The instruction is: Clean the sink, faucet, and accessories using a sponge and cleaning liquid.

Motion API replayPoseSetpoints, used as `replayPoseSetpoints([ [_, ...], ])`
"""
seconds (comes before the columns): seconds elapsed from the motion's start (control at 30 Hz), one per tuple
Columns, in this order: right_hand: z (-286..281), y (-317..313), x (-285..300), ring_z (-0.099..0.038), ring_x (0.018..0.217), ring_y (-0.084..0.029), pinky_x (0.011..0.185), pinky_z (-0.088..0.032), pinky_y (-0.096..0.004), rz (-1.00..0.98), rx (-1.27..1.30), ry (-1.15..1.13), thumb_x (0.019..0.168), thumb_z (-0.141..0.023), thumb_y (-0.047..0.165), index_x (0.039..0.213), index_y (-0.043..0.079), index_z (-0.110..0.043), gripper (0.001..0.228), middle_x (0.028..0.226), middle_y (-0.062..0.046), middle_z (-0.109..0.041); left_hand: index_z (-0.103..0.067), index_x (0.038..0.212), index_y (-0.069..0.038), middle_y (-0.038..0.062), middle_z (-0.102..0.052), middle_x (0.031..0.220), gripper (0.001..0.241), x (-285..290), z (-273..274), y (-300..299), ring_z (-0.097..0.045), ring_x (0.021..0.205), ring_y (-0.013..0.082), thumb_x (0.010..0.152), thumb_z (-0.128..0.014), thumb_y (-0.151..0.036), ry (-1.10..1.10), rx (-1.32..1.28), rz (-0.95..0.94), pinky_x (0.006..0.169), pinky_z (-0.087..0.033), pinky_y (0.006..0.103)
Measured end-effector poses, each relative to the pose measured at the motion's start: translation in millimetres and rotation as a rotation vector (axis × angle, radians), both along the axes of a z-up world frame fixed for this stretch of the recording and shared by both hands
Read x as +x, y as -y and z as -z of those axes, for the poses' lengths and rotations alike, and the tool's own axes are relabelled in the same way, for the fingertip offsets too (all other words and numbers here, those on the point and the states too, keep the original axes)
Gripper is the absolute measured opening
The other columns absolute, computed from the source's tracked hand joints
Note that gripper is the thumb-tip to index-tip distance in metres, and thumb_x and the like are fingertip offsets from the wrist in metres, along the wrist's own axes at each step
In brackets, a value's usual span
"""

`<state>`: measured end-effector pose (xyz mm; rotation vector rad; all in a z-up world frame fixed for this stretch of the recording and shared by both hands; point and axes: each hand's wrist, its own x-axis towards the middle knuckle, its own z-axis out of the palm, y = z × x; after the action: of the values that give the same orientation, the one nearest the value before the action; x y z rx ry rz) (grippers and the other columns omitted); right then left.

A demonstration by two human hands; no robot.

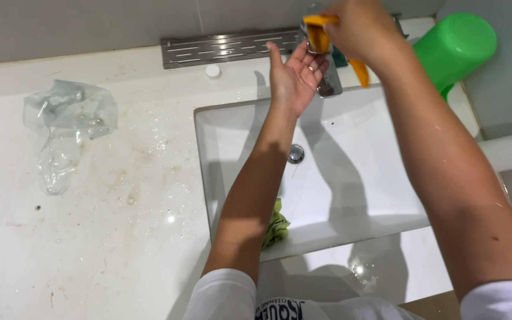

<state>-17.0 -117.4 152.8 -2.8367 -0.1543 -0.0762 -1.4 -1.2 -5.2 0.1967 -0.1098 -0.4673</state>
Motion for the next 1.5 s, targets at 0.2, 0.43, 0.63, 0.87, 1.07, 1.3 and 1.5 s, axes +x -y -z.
replayPoseSetpoints([
  [0.2, -21, -9, -23, -0.072, 0.073, -0.033, 0.072, -0.057, -0.044, -0.051, -0.05, 0.057, 0.096, -0.063, 0.017, 0.127, 0.013, -0.075, 0.033, 0.091, -0.018, -0.074, -0.032, 0.153, 0.01, 0.023, -0.047, 0.142, 0.112, 0, -9, -6, -0.046, 0.131, 0.0349, 0.096, -0.023, -0.086, -0.032, -0.057, 0.01, 0.118, -0.036, 0.048],
  [0.43, -18, -4, -18, -0.071, 0.07, -0.032, 0.07, -0.057, -0.044, -0.04, -0.058, 0.042, 0.097, -0.062, 0.019, 0.127, 0.014, -0.075, 0.033, 0.093, -0.018, -0.075, -0.032, 0.152, 0.01, 0.024, -0.047, 0.144, 0.113, 0, -3, -5, -0.046, 0.133, 0.0346, 0.095, -0.024, -0.087, 0.03, -0.123, 0.019, 0.118, -0.036, 0.0475],
  [0.63, -8, -3, -35, -0.069, 0.066, -0.032, 0.066, -0.057, -0.044, -0.04, -0.09, -0.036, 0.099, -0.064, 0.019, 0.13, 0.014, -0.073, 0.032, 0.091, -0.019, -0.074, -0.028, 0.155, 0.013, 0.026, -0.045, 0.142, 0.119, -1, 25, -1, -0.045, 0.129, 0.0366, 0.096, -0.025, -0.09, 0.047, -0.118, 0.015, 0.119, -0.035, 0.0488],
  [0.87, -38, 0, -51, -0.069, 0.063, -0.029, 0.063, -0.057, -0.042, 0.069, -0.02, -0.18, 0.098, -0.064, 0.021, 0.132, 0.018, -0.072, 0.035, 0.087, -0.016, -0.074, -0.028, 0.154, 0.01, 0.028, -0.041, 0.149, 0.115, -9, -10, -9, -0.039, 0.143, 0.038, 0.092, -0.025, -0.087, -0.069, -0.075, 0.018, 0.125, -0.028, 0.0487],
  [1.07, -37, 63, -68, -0.069, 0.062, -0.025, 0.065, -0.055, -0.041, 0.005, -0.087, -0.222, 0.098, -0.066, 0.021, 0.135, 0.019, -0.072, 0.038, 0.082, -0.015, -0.075, -0.04, 0.146, 0.011, 0.029, -0.051, 0.139, 0.093, 21, 7, -3, -0.047, 0.136, 0.0389, 0.1, -0.036, -0.07, 0.032, 0.033, 0.049, 0.119, -0.038, 0.0494],
  [1.3, 223, 145, -73, -0.062, 0.063, -0.021, 0.058, -0.056, -0.034, 0.488, 1.53, -0.166, 0.107, -0.057, 0.03, 0.106, 0.001, -0.059, 0.029, 0.08, -0.01, -0.064, -0.054, 0.124, 0.011, 0.027, -0.068, 0.115, 0.038, 46, -12, 0, -0.069, 0.113, 0.0353, 0.106, -0.046, -0.021, 0.162, 0.489, 0.063, 0.1, -0.057, 0.0474],
  [1.5, 259, 57, -77, -0.07, 0.098, -0.03, 0.086, -0.062, -0.039, 0.614, 1.934, -0.4, 0.103, -0.056, 0.018, 0.108, -0.007, -0.058, 0.025, 0.101, -0.018, -0.066, -0.057, 0.118, 0.012, 0.026, -0.07, 0.112, 0.028, 48, -29, -4, -0.073, 0.107, 0.0335, 0.104, -0.047, -0.01, 0.141, 0.533, 0.048, 0.091, -0.063, 0.0428],
])
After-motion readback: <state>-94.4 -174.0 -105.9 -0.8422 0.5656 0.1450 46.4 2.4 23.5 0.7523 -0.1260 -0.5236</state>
